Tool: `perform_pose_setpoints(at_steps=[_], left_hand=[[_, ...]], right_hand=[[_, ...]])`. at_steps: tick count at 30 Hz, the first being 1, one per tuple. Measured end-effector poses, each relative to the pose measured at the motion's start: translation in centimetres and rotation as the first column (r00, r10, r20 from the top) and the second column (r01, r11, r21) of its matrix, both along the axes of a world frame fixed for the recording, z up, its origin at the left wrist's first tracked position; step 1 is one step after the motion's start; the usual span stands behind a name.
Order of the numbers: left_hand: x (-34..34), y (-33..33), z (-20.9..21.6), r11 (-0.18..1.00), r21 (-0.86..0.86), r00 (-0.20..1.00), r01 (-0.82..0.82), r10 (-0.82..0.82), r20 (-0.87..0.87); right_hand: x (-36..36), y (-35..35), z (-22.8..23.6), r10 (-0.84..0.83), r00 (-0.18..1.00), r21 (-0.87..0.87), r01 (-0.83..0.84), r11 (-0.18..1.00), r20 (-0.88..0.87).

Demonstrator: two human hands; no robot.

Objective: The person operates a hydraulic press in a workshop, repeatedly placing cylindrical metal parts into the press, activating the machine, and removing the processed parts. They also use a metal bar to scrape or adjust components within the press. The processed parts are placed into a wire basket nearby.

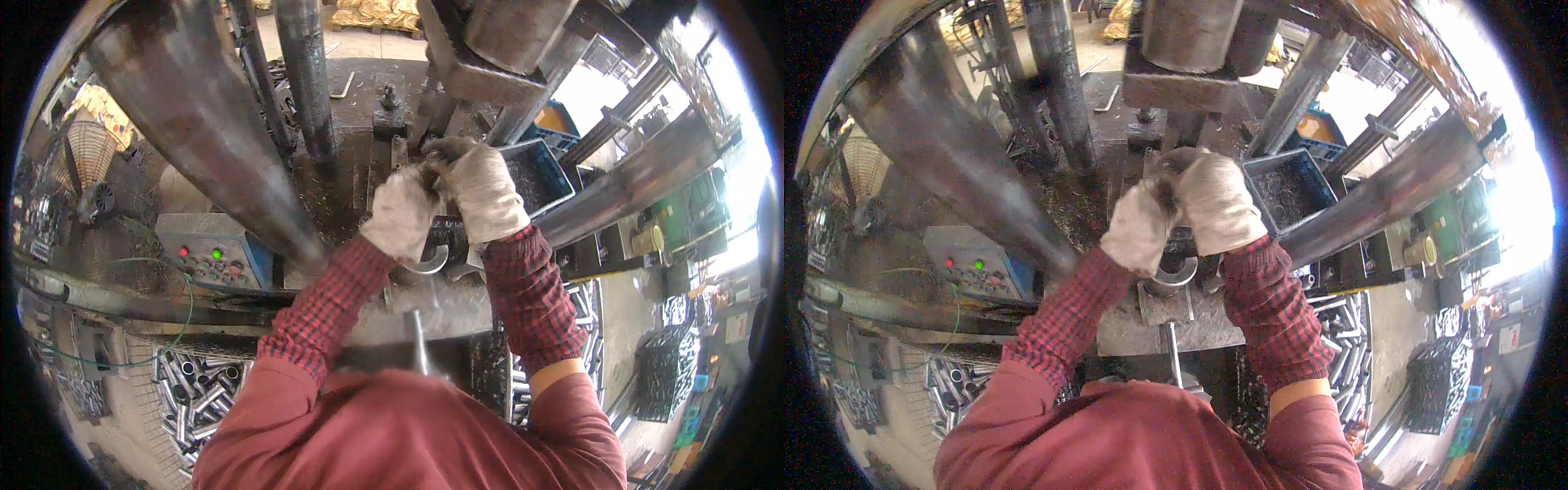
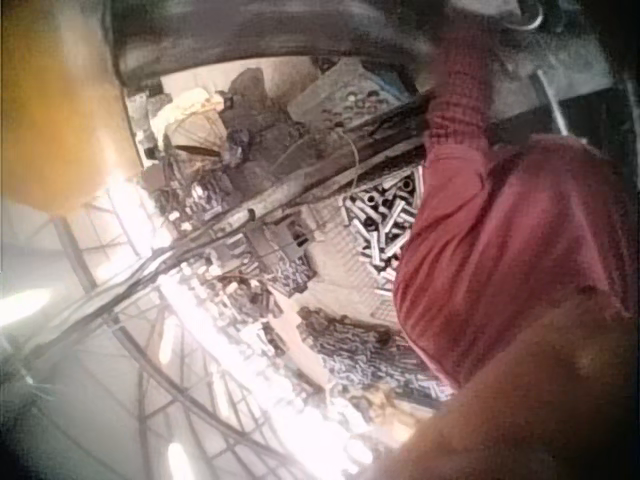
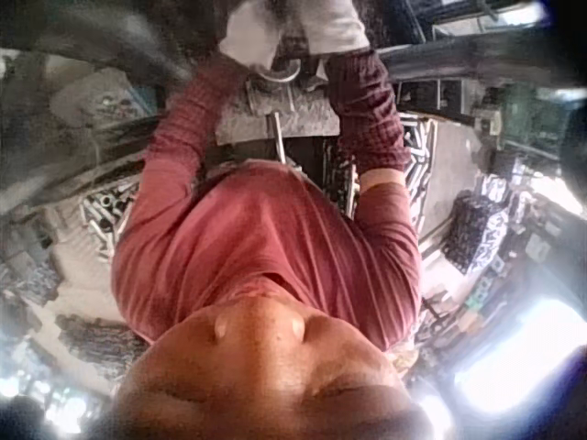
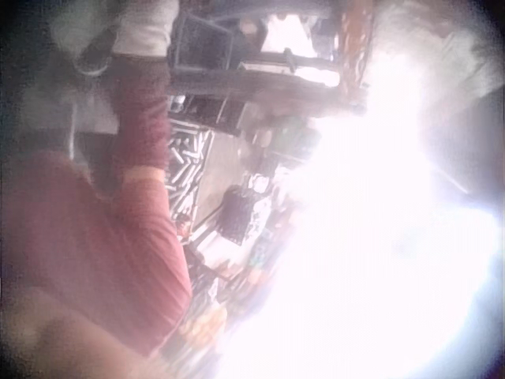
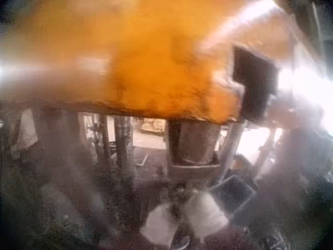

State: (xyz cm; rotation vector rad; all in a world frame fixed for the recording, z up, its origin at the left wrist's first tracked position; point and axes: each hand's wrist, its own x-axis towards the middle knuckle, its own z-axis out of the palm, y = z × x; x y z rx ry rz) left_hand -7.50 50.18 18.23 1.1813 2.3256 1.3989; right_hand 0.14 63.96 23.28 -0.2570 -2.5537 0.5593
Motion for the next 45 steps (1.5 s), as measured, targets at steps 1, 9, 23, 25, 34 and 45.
perform_pose_setpoints(at_steps=[1, 9, 23, 25, 34, 45], left_hand=[[1.1, -0.7, -0.6, 1.000, 0.022, 0.999, -0.009, 0.010, -0.032], [6.3, -14.0, -10.2, 0.998, -0.012, 0.960, 0.055, -0.057, -0.276], [10.7, -29.5, -17.7, 0.771, -0.087, 0.565, -0.631, 0.534, 0.630], [10.7, -29.4, -17.5, 0.774, -0.047, 0.620, -0.631, 0.540, 0.570], [9.9, -29.4, -17.5, 0.781, -0.116, 0.607, -0.613, 0.560, 0.564], [10.1, -28.3, -15.2, 0.793, -0.159, 0.611, -0.588, 0.564, 0.556]], right_hand=[[-0.2, 0.8, -0.3, -0.026, 0.999, -0.170, 0.034, 0.985, 0.048], [-6.0, 7.3, -4.2, -0.012, 0.999, 0.010, 0.013, 1.000, -0.040], [-10.4, 7.2, -4.7, 0.198, 0.969, 0.304, -0.236, 0.923, 0.150], [-10.6, 5.7, -3.2, 0.327, 0.934, 0.260, -0.355, 0.898, 0.144], [-12.2, 4.9, -1.2, 0.042, 0.964, 0.704, -0.221, 0.675, 0.263], [-11.9, 8.9, -5.1, 0.227, 0.948, -0.150, -0.196, 0.969, 0.224]])
